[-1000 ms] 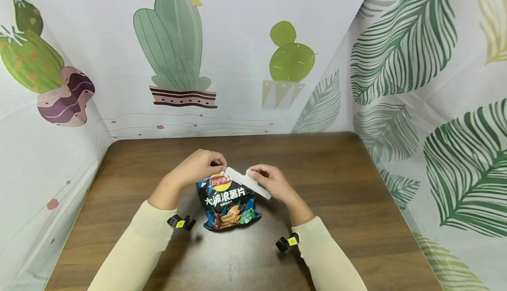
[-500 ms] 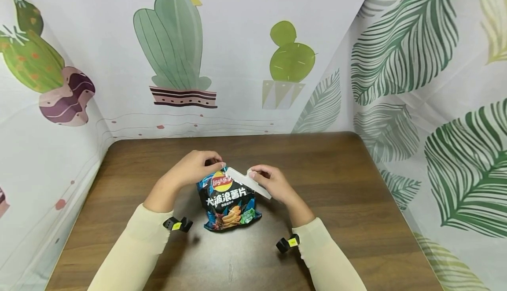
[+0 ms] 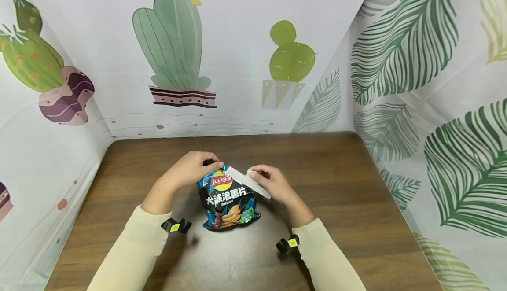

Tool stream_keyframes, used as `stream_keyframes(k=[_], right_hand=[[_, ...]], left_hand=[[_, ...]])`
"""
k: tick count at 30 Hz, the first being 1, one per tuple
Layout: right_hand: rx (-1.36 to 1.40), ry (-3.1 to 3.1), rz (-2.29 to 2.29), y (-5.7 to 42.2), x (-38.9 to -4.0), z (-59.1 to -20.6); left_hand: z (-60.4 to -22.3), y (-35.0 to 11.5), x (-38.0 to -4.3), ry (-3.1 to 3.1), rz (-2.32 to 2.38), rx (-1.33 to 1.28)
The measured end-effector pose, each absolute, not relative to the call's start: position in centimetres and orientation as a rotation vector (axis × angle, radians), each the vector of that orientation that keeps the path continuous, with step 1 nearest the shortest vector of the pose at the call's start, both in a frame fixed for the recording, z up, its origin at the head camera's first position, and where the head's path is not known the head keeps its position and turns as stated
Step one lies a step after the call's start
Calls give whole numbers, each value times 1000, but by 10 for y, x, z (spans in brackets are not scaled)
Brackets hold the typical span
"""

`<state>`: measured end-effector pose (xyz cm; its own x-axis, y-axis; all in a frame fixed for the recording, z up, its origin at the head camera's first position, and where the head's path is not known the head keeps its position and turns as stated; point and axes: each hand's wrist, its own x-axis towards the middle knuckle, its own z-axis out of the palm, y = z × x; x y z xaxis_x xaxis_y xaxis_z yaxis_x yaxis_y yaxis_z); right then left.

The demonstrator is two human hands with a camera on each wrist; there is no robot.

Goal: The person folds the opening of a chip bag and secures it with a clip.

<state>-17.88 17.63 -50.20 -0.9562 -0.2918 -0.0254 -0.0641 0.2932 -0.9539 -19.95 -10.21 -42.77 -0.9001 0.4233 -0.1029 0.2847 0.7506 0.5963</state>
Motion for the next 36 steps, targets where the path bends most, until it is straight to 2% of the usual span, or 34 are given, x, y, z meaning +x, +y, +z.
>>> stream_keyframes(k=[20,36], right_hand=[[-366,2371,-1730,180,-180,-507],[-421,2372,-1769,179,-179,-506]], left_hand=[[-426,-106,-203,2658,835,728],[-426,-105,-202,2628,858,729]])
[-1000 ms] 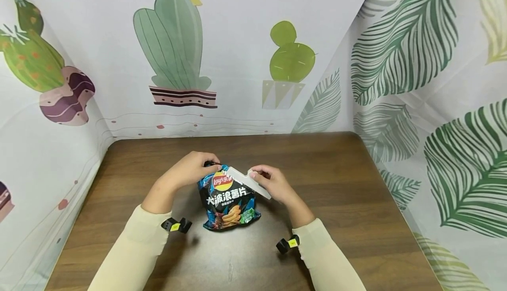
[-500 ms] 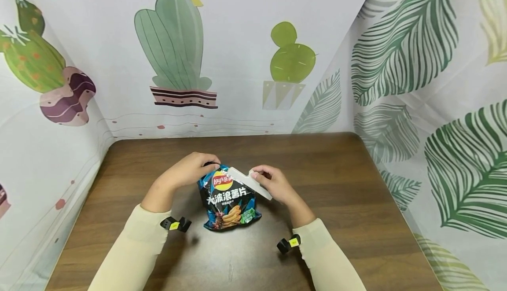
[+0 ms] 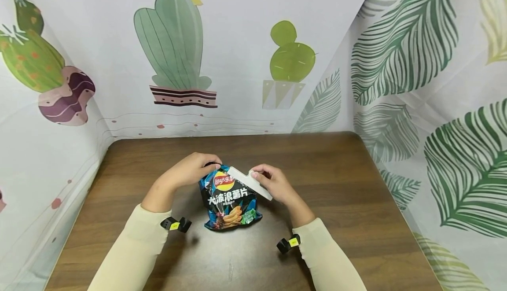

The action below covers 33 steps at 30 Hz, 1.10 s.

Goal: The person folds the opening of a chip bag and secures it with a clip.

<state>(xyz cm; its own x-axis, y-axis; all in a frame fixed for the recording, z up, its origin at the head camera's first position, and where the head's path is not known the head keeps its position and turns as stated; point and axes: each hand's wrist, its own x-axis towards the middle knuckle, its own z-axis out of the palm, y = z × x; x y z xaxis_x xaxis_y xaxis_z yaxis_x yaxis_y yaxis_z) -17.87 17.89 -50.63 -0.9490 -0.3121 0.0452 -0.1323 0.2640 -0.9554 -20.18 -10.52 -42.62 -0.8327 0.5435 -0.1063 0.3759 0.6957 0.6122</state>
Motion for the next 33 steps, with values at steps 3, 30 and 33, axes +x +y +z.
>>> stream_keyframes(k=[3,30,33], right_hand=[[-426,2385,-1762,178,-180,-506],[-475,2420,-1781,169,-185,-505],[-468,2427,-1776,168,-185,-504]], left_hand=[[-426,-104,-201,2624,863,725],[-424,-103,-202,2573,943,680],[-423,-103,-201,2562,939,668]])
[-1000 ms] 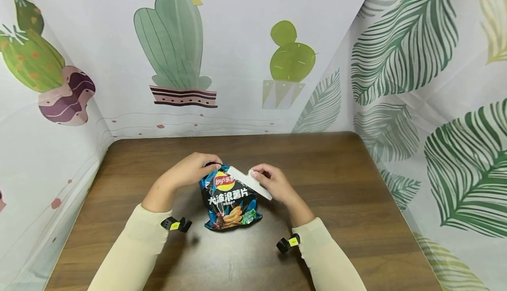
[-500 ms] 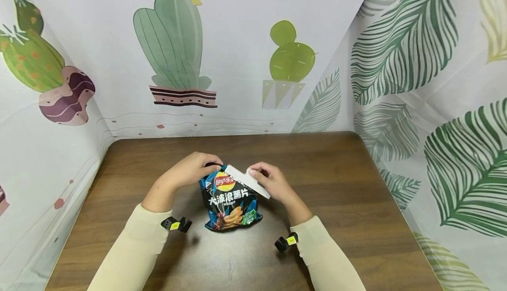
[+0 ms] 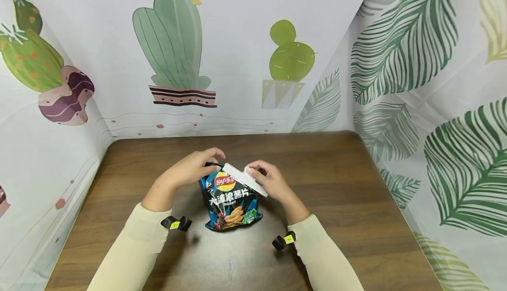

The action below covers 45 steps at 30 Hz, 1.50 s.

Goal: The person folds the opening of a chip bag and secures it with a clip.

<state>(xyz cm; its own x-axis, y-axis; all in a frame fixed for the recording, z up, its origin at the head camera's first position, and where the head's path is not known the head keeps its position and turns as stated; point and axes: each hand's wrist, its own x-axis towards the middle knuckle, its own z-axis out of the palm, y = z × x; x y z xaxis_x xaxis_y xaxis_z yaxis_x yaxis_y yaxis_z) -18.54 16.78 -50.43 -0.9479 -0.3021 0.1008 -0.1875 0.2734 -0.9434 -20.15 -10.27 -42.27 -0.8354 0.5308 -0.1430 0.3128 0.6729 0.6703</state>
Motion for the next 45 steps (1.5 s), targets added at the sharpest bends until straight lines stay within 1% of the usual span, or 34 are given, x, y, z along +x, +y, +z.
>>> stream_keyframes(k=[11,31,33,45], right_hand=[[-526,2391,-1864,164,-187,-504],[-490,2376,-1880,160,-190,-500],[-482,2370,-1876,159,-188,-495],[-457,2393,-1835,157,-192,-496]], left_hand=[[-421,-101,-201,2553,954,664],[-424,-100,-203,2538,971,652],[-424,-100,-203,2539,974,646],[-426,-99,-205,2542,999,589]])
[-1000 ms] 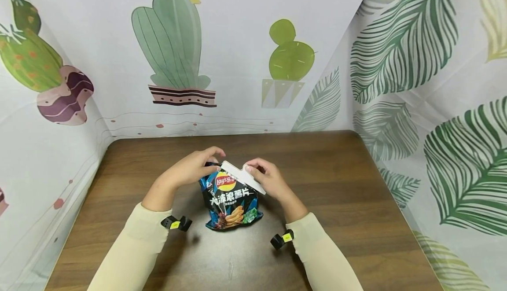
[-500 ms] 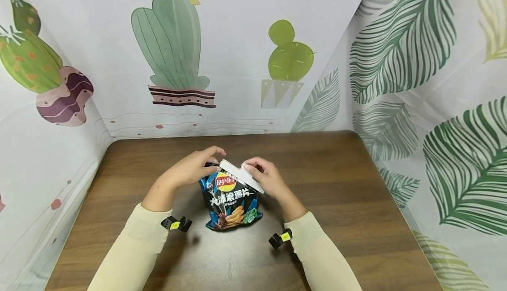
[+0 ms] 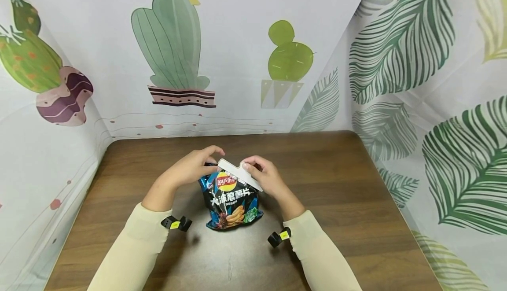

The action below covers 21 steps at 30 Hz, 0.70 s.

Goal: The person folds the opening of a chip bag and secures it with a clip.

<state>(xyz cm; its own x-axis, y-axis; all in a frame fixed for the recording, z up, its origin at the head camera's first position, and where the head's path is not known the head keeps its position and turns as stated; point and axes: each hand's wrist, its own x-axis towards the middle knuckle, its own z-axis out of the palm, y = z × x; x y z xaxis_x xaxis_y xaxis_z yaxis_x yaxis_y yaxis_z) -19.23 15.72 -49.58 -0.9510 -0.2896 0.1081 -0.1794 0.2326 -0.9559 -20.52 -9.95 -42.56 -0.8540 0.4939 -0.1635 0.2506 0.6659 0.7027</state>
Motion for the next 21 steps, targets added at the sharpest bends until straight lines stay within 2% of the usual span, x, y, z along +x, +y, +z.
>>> stream_keyframes(k=[21], right_hand=[[-560,2384,-1853,154,-194,-493]], left_hand=[[-425,-100,-206,2531,1029,561]])
